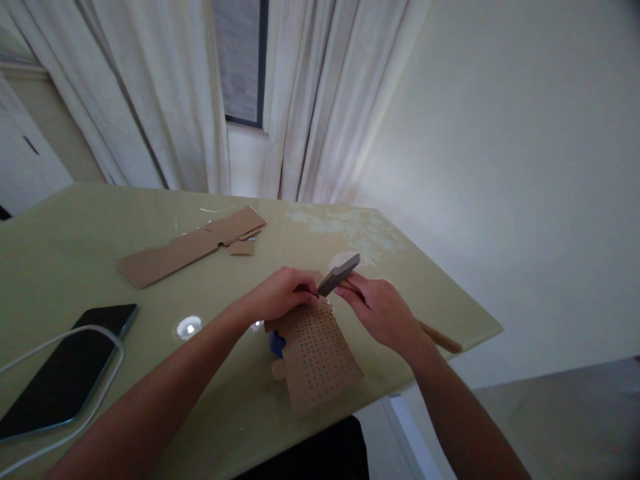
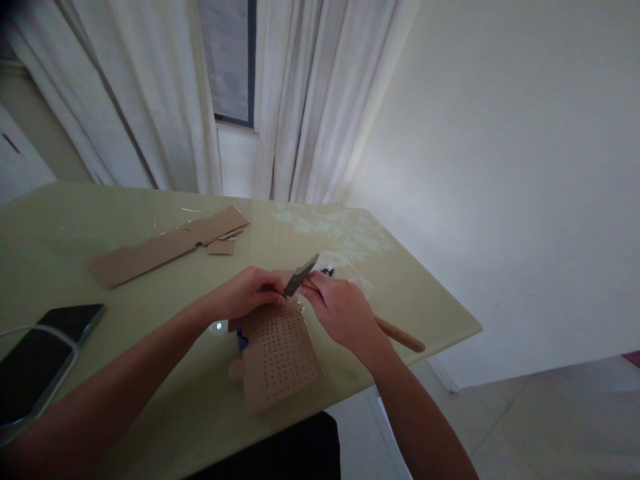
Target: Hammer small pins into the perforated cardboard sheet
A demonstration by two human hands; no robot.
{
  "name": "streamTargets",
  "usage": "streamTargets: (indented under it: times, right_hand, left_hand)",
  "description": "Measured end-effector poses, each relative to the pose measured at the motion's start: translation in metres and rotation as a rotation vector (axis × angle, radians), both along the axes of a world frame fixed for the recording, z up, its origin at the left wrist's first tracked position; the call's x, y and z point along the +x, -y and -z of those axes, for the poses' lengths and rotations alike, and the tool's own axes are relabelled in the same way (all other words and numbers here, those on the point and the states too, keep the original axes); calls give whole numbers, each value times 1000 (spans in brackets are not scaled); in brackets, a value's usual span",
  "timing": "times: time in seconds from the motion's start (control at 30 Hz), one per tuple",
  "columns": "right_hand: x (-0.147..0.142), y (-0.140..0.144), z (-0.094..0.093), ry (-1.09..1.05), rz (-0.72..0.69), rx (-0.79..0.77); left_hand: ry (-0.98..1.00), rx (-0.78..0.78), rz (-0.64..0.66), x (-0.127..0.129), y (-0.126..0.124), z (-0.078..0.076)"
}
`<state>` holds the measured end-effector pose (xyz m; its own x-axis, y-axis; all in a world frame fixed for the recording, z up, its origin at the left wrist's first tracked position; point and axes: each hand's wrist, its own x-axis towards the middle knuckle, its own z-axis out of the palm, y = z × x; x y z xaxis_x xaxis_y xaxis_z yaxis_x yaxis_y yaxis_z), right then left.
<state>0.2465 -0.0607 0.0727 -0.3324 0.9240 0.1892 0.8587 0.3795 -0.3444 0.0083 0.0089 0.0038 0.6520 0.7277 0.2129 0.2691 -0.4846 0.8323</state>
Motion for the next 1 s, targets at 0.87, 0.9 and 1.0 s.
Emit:
streamTargets:
  times: [0.87, 0.9, 1.0]
  right_hand:
    - [-10, 5, -3, 137, 46, 55]
    - [-10, 5, -2, 112, 49, 69]
    - [-10, 5, 2, 40, 47, 94]
  left_hand:
    - [1, -21, 17, 2, -1, 3]
    - [3, -23, 15, 2, -1, 3]
    - [10, -29, 17, 3, -1, 4]
